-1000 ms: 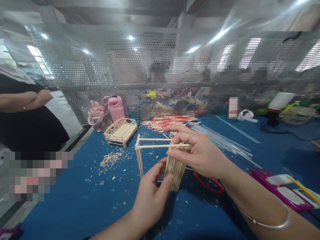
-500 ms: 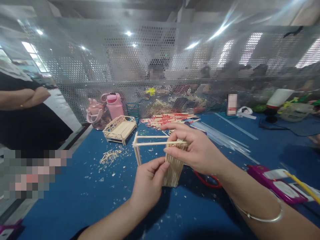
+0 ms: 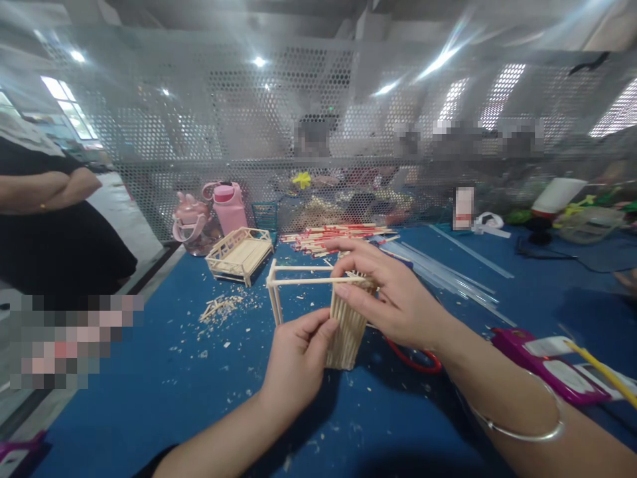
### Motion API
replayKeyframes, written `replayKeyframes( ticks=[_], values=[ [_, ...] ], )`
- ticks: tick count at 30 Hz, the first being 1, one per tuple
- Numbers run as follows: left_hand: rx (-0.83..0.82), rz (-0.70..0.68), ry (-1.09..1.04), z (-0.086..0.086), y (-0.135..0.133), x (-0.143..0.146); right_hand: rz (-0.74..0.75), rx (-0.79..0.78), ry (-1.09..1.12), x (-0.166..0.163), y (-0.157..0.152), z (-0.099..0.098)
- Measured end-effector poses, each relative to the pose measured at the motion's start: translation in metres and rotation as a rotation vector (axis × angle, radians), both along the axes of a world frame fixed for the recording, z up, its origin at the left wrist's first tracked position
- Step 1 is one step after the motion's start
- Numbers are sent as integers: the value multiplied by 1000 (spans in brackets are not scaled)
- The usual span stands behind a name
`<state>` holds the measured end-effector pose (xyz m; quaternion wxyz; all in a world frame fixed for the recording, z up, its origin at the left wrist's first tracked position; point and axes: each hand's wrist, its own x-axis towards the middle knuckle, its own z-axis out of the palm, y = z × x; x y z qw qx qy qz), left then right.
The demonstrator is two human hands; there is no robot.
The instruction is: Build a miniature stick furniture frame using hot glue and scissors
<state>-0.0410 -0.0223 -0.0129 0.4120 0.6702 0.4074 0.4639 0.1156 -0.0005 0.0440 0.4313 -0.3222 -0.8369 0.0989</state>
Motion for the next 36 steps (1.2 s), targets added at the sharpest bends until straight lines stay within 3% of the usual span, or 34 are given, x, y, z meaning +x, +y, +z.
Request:
replayKeyframes(
  ticks=[5,8,12,15,21,24,31,36],
  values=[
    [-4,1,-4,0,2,-1,103,-29,13,5,3,0],
    [-70,-25,-50,8,5,0,81,-74,-34,5,10,9],
    [-418,-49,-173,27,10,4,-20,-349,41,2,36,10],
    [-646,69,-103,33,17,7,-82,-496,-6,-1,58,-14],
    [-849,140,6,10,24,8,-68,-429,-144,-8,77,-90],
    [-911,127,23,-5,27,7,-88,-389,-211,-12,75,-110],
    [-958,123,18,-12,33,5,-242,-72,-314,-11,62,-113],
    [-959,115,11,-12,34,5,-233,-15,-360,-11,50,-98]
  ],
)
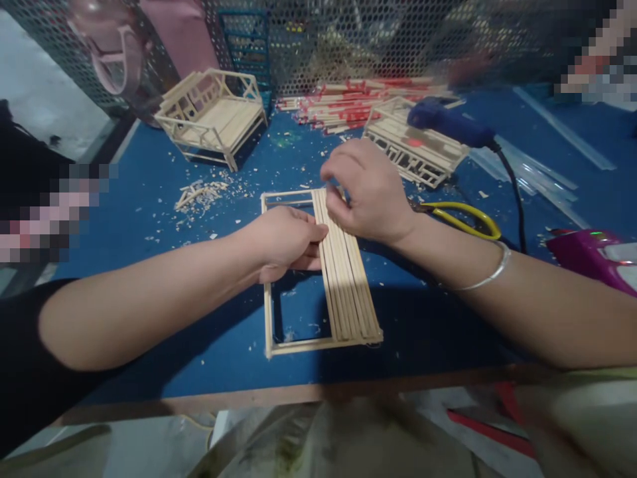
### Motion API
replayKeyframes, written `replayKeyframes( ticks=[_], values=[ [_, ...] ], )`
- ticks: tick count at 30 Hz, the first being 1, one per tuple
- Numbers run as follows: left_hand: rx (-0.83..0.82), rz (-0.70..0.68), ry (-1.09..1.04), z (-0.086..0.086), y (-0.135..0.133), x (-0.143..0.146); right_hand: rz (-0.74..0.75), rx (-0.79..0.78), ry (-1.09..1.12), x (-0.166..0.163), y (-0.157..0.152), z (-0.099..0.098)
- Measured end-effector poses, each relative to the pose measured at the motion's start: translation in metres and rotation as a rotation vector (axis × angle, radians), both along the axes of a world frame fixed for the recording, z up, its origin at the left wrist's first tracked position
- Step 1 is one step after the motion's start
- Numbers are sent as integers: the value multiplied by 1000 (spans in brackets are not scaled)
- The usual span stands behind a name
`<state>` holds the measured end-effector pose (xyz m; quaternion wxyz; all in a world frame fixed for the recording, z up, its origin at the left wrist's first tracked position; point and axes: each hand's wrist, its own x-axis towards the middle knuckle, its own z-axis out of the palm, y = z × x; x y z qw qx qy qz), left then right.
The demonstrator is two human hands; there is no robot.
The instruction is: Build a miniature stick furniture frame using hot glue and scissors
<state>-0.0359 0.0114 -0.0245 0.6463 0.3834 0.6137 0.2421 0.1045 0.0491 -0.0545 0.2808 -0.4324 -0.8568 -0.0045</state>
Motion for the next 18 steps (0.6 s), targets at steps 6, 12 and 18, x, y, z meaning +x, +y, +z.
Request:
replayKeyframes(
  ticks=[6,12,18],
  values=[
    [10,-42,-12,-5,1,-3,351,-77,-14,11,-62,35],
    [6,-5,22,-5,0,-3,523,-60,-204,25,-111,16],
    [-14,-27,13,-1,-1,-2,486,-14,-134,25,-115,-1]
  ],
)
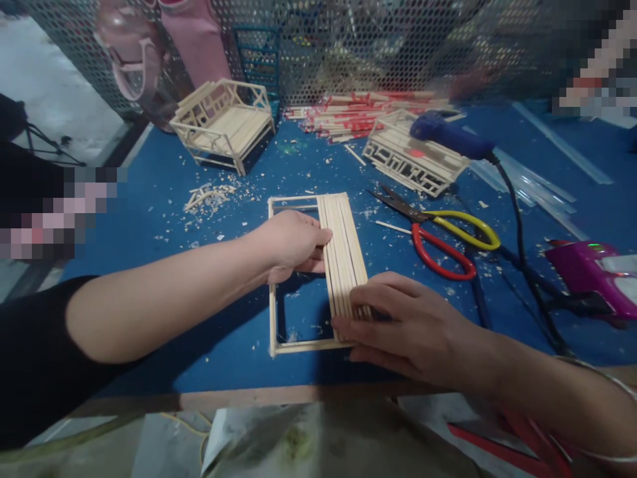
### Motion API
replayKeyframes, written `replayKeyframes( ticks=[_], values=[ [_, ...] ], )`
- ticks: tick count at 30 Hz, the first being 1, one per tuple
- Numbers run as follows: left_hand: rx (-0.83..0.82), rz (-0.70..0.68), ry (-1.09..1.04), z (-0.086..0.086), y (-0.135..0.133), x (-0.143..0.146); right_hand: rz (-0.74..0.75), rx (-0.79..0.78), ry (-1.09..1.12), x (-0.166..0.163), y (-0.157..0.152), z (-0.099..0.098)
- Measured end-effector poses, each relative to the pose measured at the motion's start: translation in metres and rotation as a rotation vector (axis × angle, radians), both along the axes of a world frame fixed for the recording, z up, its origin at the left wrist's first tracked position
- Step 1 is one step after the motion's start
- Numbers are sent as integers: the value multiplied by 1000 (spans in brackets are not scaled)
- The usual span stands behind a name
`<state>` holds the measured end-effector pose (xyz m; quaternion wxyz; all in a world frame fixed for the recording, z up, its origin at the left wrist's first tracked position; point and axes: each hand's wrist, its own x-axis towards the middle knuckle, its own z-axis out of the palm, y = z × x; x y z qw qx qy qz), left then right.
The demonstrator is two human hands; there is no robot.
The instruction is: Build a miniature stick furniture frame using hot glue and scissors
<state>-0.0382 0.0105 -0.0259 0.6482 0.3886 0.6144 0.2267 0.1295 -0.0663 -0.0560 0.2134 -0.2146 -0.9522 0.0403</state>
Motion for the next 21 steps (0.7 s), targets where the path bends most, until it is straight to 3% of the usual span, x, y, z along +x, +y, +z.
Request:
replayKeyframes(
  ticks=[3,5,8,13,17,21],
  values=[
    [-42,-12,-17,2,0,-1,12,-112,61,2,0,3],
    [-54,-12,-22,3,0,-2,24,-314,158,7,2,7],
    [-55,-21,-32,3,0,-4,-146,-563,391,21,10,16],
    [-50,-20,-48,4,-1,-8,-569,-427,656,54,46,33],
    [-38,4,-64,6,-2,-10,-827,-385,379,73,88,40],
    [-43,19,-73,6,-2,-10,-978,-215,229,71,120,33]
  ],
)
